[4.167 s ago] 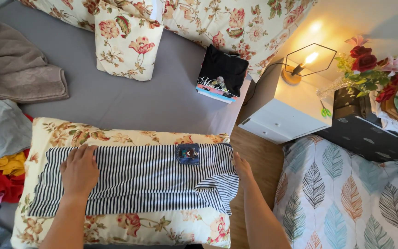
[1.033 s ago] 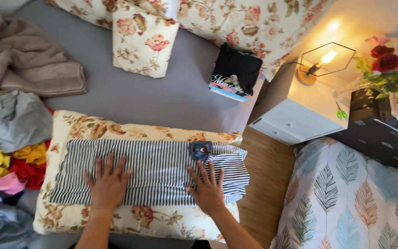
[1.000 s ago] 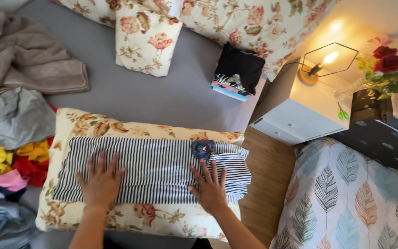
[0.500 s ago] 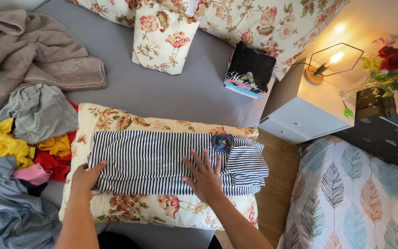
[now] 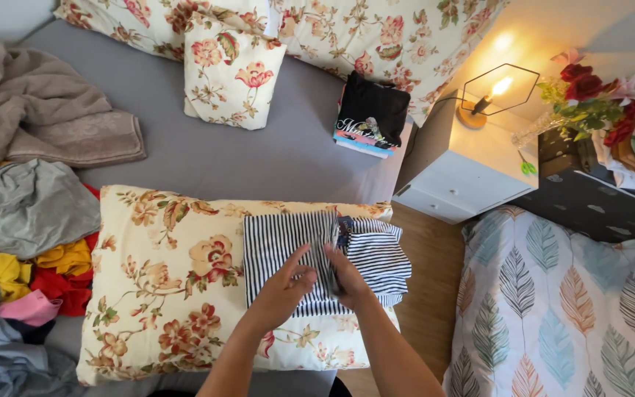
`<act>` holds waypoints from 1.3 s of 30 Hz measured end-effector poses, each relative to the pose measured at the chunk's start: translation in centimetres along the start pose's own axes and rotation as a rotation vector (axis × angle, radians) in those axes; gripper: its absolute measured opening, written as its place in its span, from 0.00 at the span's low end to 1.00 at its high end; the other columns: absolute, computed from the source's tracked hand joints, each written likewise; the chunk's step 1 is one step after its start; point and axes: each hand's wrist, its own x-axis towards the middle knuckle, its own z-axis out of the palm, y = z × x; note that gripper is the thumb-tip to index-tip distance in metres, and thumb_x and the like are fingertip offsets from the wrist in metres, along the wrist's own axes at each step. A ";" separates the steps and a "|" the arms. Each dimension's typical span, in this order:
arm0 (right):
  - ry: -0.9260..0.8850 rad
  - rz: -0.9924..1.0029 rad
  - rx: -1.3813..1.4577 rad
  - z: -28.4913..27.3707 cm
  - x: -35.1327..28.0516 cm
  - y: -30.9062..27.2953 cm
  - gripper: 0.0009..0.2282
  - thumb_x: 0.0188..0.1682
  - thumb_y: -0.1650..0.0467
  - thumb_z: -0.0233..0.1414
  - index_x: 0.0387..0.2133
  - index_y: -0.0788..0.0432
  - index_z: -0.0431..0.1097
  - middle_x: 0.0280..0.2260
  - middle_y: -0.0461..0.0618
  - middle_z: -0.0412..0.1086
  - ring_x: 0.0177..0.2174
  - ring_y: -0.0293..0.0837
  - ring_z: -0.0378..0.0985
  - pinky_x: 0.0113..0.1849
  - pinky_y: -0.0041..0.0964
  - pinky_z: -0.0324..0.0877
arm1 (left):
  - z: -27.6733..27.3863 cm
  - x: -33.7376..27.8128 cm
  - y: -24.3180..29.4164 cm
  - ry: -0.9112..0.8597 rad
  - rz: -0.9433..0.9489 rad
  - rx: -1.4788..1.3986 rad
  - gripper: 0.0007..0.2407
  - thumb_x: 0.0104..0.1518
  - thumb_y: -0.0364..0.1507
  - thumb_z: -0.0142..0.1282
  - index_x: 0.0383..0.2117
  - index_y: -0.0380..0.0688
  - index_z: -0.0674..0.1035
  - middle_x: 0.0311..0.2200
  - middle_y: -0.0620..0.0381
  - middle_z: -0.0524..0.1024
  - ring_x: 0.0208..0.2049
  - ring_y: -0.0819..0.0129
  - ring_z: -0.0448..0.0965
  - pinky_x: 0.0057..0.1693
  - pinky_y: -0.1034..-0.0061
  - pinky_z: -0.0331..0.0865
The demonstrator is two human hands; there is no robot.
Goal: The person folds a striped shirt and a gray t-shirt on a bed. They smooth out the garments, fold the sleeves and sides, and then fold the shirts into compact rectangles before placing them on a stack.
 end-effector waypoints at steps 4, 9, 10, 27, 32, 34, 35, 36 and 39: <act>0.088 -0.008 0.002 -0.1 0.4 0.7 0.20 0.48 0.80 0.52 0.55 0.61 0.65 0.47 0.60 0.74 0.41 0.50 0.76 0.42 0.40 0.74 | -1.4 -1.1 -1.3 0.124 -0.186 -0.070 0.24 0.60 0.38 0.48 0.66 0.60 0.67 0.57 0.47 0.77 0.51 0.54 0.83 0.53 0.63 0.75; 0.058 -0.009 0.111 -2.8 0.7 1.3 0.15 0.48 0.79 0.49 0.49 0.61 0.68 0.42 0.56 0.74 0.34 0.47 0.75 0.35 0.37 0.72 | -4.5 -1.2 -4.4 0.323 -0.329 -0.095 0.21 0.62 0.31 0.49 0.64 0.56 0.71 0.52 0.52 0.80 0.44 0.61 0.80 0.48 0.70 0.70; 0.104 0.008 0.130 -3.3 0.5 1.5 0.15 0.47 0.80 0.47 0.48 0.63 0.68 0.41 0.59 0.74 0.31 0.48 0.75 0.32 0.37 0.74 | -4.8 -1.4 -4.9 0.386 -0.351 -0.115 0.20 0.63 0.28 0.49 0.63 0.54 0.73 0.50 0.51 0.81 0.41 0.62 0.79 0.44 0.71 0.69; 0.502 -0.185 -0.861 -1.2 -3.8 1.4 0.30 0.44 0.68 0.57 0.62 0.48 0.55 0.48 0.54 0.68 0.44 0.50 0.73 0.44 0.48 0.69 | -5.6 4.3 -12.9 0.622 -0.354 0.248 0.29 0.54 0.50 0.54 0.59 0.44 0.73 0.50 0.49 0.79 0.50 0.55 0.80 0.56 0.65 0.71; 0.583 -0.740 -1.353 0.9 -5.1 0.8 0.19 0.45 0.69 0.55 0.52 0.49 0.65 0.39 0.49 0.67 0.32 0.47 0.75 0.32 0.43 0.73 | -4.0 4.5 -10.8 0.651 -0.402 0.252 0.29 0.55 0.52 0.53 0.57 0.44 0.70 0.50 0.48 0.78 0.47 0.52 0.81 0.53 0.61 0.72; 0.412 -0.591 -1.139 0.2 -2.9 1.1 0.23 0.46 0.69 0.58 0.58 0.47 0.65 0.35 0.46 0.63 0.23 0.36 0.65 0.26 0.31 0.68 | -4.2 5.2 -11.9 0.679 -0.288 0.227 0.20 0.61 0.40 0.52 0.55 0.42 0.75 0.48 0.48 0.81 0.48 0.52 0.81 0.55 0.64 0.72; 0.412 -0.593 -1.140 0.1 -1.9 1.1 0.23 0.46 0.69 0.58 0.58 0.47 0.65 0.35 0.46 0.63 0.23 0.36 0.65 0.26 0.31 0.68 | -4.8 5.0 -11.9 0.680 -0.286 0.226 0.20 0.61 0.40 0.52 0.55 0.42 0.75 0.48 0.48 0.81 0.48 0.52 0.81 0.55 0.64 0.72; 0.372 -0.393 -1.001 0.0 -0.8 1.1 0.27 0.47 0.67 0.57 0.63 0.50 0.60 0.35 0.46 0.62 0.26 0.36 0.64 0.29 0.30 0.66 | -5.4 4.9 -11.8 0.696 -0.250 0.184 0.18 0.62 0.38 0.52 0.55 0.45 0.76 0.47 0.50 0.81 0.46 0.55 0.81 0.52 0.64 0.72; 0.261 -0.084 -0.752 3.7 -1.4 -0.1 0.32 0.50 0.64 0.53 0.69 0.46 0.50 0.46 0.50 0.62 0.37 0.42 0.69 0.32 0.31 0.68 | -8.0 3.5 -9.9 0.753 -0.200 0.030 0.17 0.62 0.33 0.54 0.57 0.47 0.77 0.46 0.53 0.82 0.43 0.61 0.80 0.50 0.69 0.71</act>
